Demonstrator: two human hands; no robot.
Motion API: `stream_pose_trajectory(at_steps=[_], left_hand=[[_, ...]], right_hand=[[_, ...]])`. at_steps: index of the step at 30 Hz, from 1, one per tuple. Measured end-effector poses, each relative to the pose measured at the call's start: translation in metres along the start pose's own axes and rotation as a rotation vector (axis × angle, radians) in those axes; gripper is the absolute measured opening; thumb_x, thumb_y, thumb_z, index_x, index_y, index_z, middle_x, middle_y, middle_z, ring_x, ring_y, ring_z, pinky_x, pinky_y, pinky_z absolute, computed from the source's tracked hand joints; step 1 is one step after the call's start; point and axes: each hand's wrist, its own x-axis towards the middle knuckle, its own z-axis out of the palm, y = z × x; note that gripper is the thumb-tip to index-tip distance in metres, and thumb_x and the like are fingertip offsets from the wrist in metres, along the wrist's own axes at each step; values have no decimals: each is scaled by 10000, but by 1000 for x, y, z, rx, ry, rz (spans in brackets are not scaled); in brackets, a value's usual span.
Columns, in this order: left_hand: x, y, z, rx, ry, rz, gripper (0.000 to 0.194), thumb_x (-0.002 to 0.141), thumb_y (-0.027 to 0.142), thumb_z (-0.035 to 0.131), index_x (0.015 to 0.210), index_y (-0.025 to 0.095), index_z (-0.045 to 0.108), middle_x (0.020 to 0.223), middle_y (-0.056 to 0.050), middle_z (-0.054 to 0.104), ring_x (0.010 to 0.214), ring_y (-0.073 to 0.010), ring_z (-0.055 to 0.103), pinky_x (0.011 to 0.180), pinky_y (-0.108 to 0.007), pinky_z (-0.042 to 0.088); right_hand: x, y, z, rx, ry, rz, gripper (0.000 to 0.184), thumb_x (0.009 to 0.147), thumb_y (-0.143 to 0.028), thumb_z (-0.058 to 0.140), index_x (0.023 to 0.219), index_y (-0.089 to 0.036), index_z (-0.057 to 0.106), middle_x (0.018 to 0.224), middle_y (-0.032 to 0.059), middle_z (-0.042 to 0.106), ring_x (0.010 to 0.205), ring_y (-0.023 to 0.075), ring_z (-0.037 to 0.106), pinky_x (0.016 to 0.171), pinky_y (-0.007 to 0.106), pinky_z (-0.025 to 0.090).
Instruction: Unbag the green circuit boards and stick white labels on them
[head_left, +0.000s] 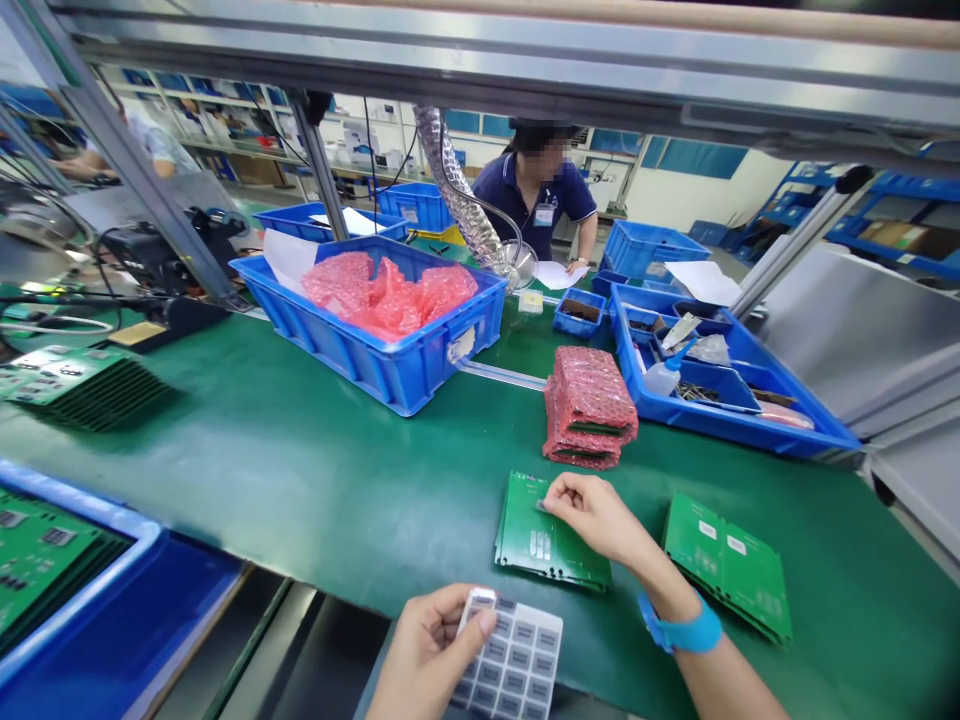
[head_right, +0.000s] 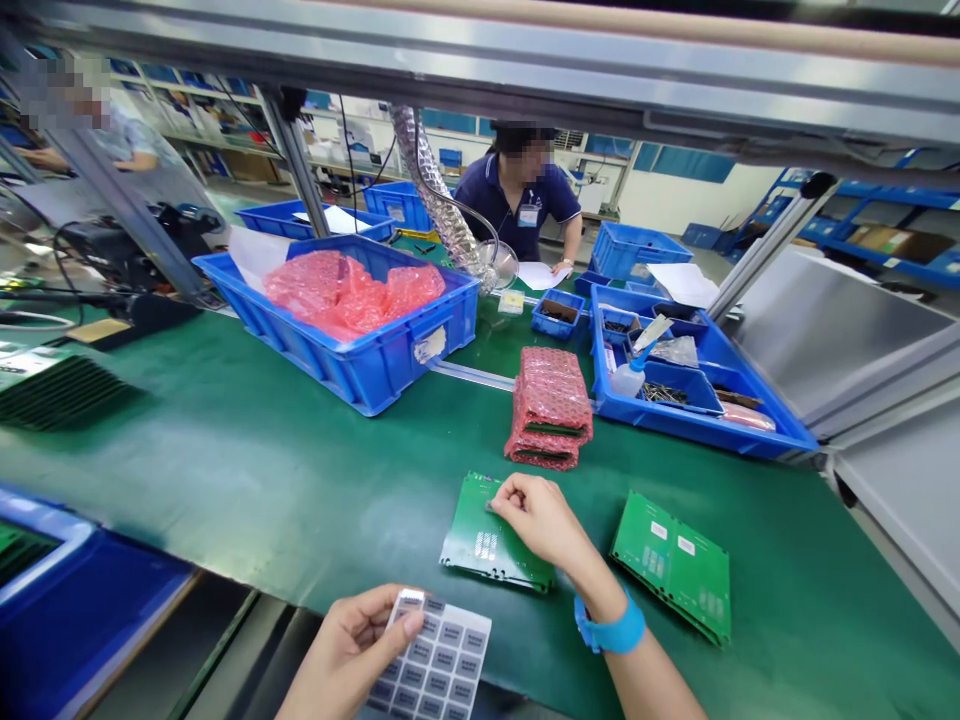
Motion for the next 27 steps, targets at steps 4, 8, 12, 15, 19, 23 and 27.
stream_pose_trajectory(at_steps=[4, 8, 12, 15, 19, 23, 27], left_hand=[[0, -2, -1, -8, -5, 0, 311, 759, 429, 724, 812, 123, 739, 591, -7, 630, 566, -98, 505, 560, -181, 364], [0, -3, -1, 2, 4, -4, 318, 749, 432, 732, 840, 128, 754, 593, -7, 633, 568, -98, 506, 556, -176, 365], [0, -4, -1, 13, 31, -18, 313, 726, 433, 752, 856, 149, 765, 632, -14, 664, 607, -116, 546, 576, -176, 397], [-1, -5, 0, -6, 41, -27, 306, 710, 426, 767, 865, 162, 769, 657, -19, 692, 628, -124, 577, 590, -172, 421], [-1, -7, 2, -21, 42, -32, 305, 704, 422, 774, 875, 170, 772, 672, -25, 714, 632, -128, 600, 598, -169, 439], [-1, -6, 2, -29, 44, -33, 302, 699, 428, 778, 874, 181, 776, 662, -20, 718, 618, -120, 603, 587, -160, 439], [-3, -3, 2, -5, 71, -30, 315, 680, 441, 788, 865, 186, 779, 658, -14, 715, 625, -120, 601, 591, -155, 440]], right_hand=[[5, 0, 9, -121, 54, 25, 142, 811, -225, 569, 686, -183, 622, 631, -8, 551, 601, 143, 486, 570, 265, 315], [-2, 1, 6, -197, 202, -26, 119, 773, -220, 611, 890, -205, 611, 771, 12, 546, 763, 192, 515, 676, 301, 363], [-2, 17, -7, 48, 163, -104, 144, 839, -253, 496, 968, -199, 532, 801, 10, 547, 691, 148, 497, 659, 280, 417], [-1, 27, -10, 134, 54, -111, 100, 843, -250, 464, 918, -193, 498, 768, -1, 539, 633, 123, 483, 594, 249, 418], [0, 28, -4, 63, 42, -103, 100, 806, -174, 472, 902, -200, 479, 713, -24, 553, 569, 114, 478, 559, 246, 394], [-5, 22, -1, -47, 128, -97, 187, 776, -107, 468, 940, -197, 478, 815, 31, 612, 734, 186, 543, 697, 337, 429], [-15, 16, 4, -205, 147, -191, 459, 798, -245, 603, 1225, -172, 454, 1279, 148, 501, 1198, 298, 423, 983, 479, 357]])
